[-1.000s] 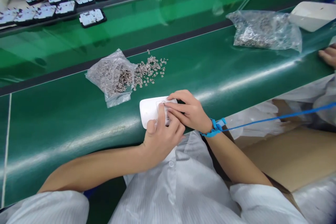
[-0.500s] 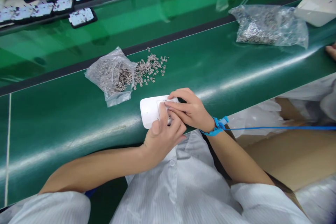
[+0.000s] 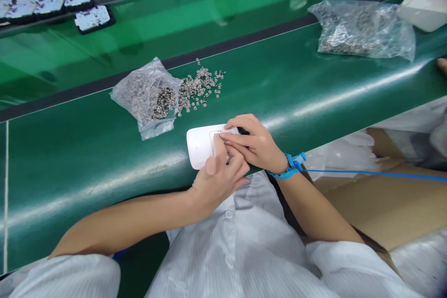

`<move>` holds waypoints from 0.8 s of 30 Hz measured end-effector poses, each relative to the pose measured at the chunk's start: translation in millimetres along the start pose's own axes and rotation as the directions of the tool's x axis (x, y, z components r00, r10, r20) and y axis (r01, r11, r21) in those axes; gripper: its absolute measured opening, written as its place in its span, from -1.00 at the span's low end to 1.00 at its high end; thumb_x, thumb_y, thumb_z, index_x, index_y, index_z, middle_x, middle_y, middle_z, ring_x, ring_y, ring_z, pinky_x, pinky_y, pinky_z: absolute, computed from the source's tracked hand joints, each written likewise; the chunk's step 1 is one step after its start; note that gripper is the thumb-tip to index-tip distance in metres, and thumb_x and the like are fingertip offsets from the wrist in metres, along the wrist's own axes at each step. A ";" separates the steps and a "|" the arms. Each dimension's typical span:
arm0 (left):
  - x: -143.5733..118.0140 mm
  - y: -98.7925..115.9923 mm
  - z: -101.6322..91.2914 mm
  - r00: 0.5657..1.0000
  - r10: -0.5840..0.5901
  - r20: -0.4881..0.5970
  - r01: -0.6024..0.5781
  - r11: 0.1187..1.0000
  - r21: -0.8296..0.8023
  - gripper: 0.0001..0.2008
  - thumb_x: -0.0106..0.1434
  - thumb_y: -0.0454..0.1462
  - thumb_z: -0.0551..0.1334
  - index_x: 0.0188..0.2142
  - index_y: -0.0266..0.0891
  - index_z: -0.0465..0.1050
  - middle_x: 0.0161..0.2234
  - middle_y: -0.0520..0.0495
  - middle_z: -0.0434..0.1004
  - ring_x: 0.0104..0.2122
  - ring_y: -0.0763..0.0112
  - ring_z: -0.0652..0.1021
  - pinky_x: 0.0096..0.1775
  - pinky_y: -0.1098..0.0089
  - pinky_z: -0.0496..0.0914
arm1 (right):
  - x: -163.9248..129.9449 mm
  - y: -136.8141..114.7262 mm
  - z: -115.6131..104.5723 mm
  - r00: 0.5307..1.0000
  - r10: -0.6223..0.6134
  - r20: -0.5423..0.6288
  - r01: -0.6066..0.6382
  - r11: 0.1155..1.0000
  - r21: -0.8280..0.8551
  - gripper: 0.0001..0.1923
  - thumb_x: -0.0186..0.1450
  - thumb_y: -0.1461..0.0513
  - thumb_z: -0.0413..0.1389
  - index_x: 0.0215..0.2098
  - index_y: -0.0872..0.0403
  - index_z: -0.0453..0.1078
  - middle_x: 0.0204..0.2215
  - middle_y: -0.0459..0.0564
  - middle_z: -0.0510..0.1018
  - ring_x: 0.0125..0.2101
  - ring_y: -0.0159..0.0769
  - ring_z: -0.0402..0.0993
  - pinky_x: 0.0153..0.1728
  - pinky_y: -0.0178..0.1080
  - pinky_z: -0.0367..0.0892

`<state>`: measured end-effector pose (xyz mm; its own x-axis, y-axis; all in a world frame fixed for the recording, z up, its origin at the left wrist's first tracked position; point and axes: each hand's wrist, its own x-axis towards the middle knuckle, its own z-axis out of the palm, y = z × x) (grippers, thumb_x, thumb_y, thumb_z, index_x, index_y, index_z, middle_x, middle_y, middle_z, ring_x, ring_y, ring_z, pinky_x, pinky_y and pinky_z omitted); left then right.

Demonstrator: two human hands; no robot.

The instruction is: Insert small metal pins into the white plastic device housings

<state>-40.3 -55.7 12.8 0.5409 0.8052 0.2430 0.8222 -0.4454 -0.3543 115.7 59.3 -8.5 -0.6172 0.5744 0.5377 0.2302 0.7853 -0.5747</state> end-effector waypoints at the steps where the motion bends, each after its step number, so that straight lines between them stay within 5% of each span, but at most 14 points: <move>1: -0.1 0.1 0.4 1.000 0.002 0.004 -0.002 1.000 -0.013 -0.52 0.45 0.12 0.12 0.05 -0.16 0.47 0.03 -0.20 0.46 0.18 -0.29 0.41 -0.10 0.12 0.10 | -0.1 0.3 -0.1 1.000 0.001 0.007 -0.001 1.000 -0.009 -0.75 0.44 0.23 0.13 0.02 -0.16 0.55 -0.02 0.03 0.55 0.01 -0.13 0.44 0.00 0.07 0.40; 24: 0.6 0.8 -4.3 0.999 0.026 0.025 -0.028 0.996 0.088 -0.49 0.49 0.09 0.06 0.09 -0.25 0.47 0.06 -0.25 0.49 0.12 -0.22 0.50 -0.10 0.17 0.17 | -0.1 2.2 0.5 0.994 -0.107 -0.031 0.105 0.993 -0.055 -0.76 0.41 0.28 0.16 0.00 -0.08 0.56 -0.06 0.08 0.55 -0.03 -0.13 0.46 -0.02 0.05 0.46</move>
<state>-38.6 -57.3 16.6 0.5572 0.8030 0.2116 0.7881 -0.4311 -0.4394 115.9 60.8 -10.1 -0.6147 0.4943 0.6147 0.2054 0.8527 -0.4803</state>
